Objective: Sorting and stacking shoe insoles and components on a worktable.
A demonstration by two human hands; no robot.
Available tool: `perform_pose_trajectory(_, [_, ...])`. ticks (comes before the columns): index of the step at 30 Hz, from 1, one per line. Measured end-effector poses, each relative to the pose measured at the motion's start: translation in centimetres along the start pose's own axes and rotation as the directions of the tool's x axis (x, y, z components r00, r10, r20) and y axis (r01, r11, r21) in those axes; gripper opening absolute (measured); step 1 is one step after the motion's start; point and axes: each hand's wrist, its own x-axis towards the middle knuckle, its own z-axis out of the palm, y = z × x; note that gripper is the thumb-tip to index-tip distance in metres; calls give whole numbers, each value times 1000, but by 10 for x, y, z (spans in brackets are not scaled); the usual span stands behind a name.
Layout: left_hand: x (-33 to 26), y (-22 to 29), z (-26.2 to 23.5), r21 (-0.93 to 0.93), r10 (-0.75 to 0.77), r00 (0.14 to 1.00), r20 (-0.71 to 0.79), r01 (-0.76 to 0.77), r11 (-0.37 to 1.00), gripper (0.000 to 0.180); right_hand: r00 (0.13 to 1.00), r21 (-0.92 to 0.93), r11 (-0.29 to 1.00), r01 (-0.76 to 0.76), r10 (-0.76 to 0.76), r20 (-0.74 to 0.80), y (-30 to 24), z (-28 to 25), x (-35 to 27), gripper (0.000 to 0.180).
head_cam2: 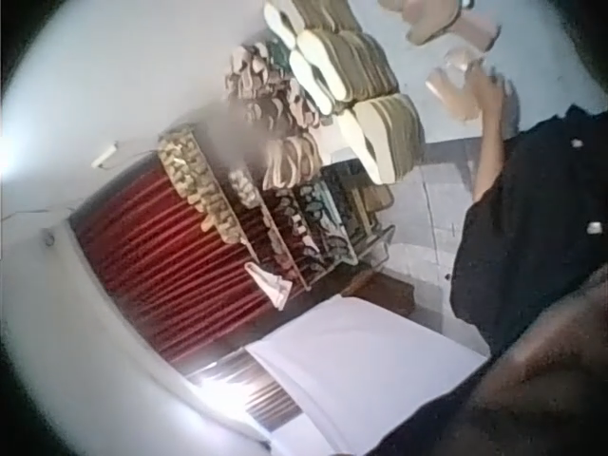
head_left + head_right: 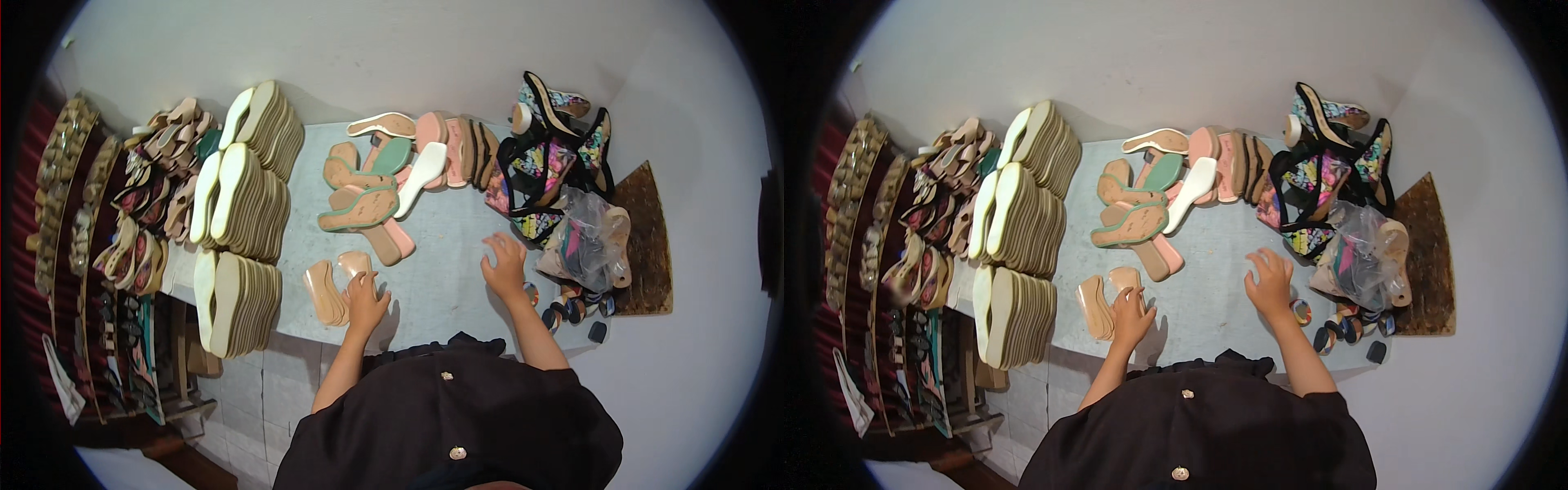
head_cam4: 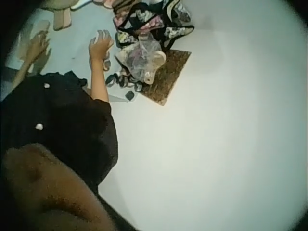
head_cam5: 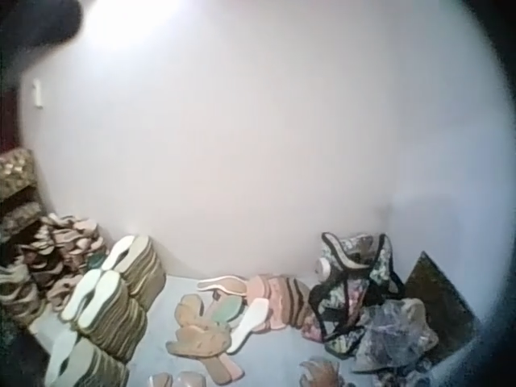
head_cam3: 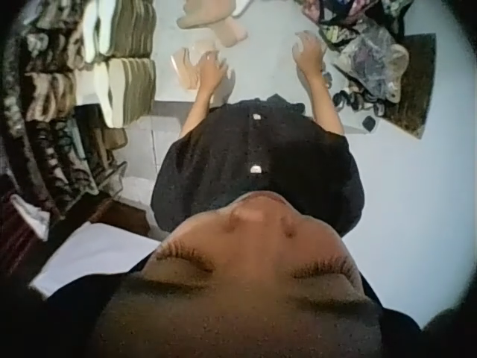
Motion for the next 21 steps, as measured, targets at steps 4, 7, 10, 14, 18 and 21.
perform_pose_trajectory(4, [20, 24, 12, -11, 76, 997, -12, -76, 997, 50, 995, -287, 953, -99, 97, -20, 32, -9, 35, 53])
perform_pose_trajectory(7, [36, 41, 19, -49, 125, 992, 0, -124, 991, 47, 960, -573, 785, -234, 281, -7, 56, -30, 56, 67])
perform_pose_trajectory(10, [47, 39, 27, -82, 152, 988, -4, -151, 985, 45, 905, -515, 751, -413, 401, -142, 67, -67, 67, 70])
perform_pose_trajectory(14, [60, 35, 43, -136, 150, 989, -4, -149, 979, 41, 819, -594, 575, -563, 486, -306, 105, -102, 37, 66])
perform_pose_trajectory(18, [73, 47, 41, -134, 145, 988, 54, -137, 982, 39, 805, -602, 557, -572, 520, -285, 99, -107, 18, 59])
perform_pose_trajectory(21, [82, 49, 43, -143, 134, 987, 86, -120, 982, 37, 785, -574, 564, -593, 565, -255, 100, -93, 11, 45])
